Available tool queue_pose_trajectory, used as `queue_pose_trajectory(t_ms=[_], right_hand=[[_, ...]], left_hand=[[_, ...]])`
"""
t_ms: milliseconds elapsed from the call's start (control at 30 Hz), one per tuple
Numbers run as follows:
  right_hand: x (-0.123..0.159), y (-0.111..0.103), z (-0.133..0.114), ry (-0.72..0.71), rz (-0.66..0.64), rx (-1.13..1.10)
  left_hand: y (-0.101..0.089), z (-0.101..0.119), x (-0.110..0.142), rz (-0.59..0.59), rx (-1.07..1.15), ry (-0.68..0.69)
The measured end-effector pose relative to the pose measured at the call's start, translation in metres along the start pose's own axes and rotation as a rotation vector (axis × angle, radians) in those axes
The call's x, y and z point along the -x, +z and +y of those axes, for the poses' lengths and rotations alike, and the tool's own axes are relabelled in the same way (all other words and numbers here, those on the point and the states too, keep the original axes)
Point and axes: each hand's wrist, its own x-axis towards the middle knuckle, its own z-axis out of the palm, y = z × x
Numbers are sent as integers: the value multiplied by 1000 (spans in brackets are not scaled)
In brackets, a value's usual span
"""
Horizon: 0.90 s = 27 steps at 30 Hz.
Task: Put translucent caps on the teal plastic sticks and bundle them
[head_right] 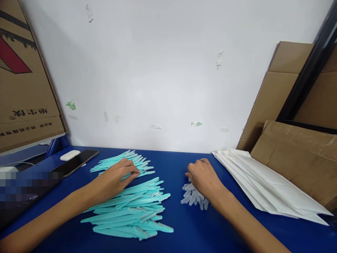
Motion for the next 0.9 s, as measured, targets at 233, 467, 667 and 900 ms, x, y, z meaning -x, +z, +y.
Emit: queue_pose_trajectory(t_ms=[233, 467, 667, 900], right_hand=[[0, -2, -14, -32, -28, -12], [2, -7, -19, -6, -41, -5], [2, -6, -18, 8, -4, -28], [5, -6, -21, -31, 246, -360]], left_hand=[[2, 11, 0, -162, 225, -113], [1, 6, 0, -183, 339, -170], [3, 3, -1, -191, 397, -210], [3, 8, -1, -133, 338, -202]])
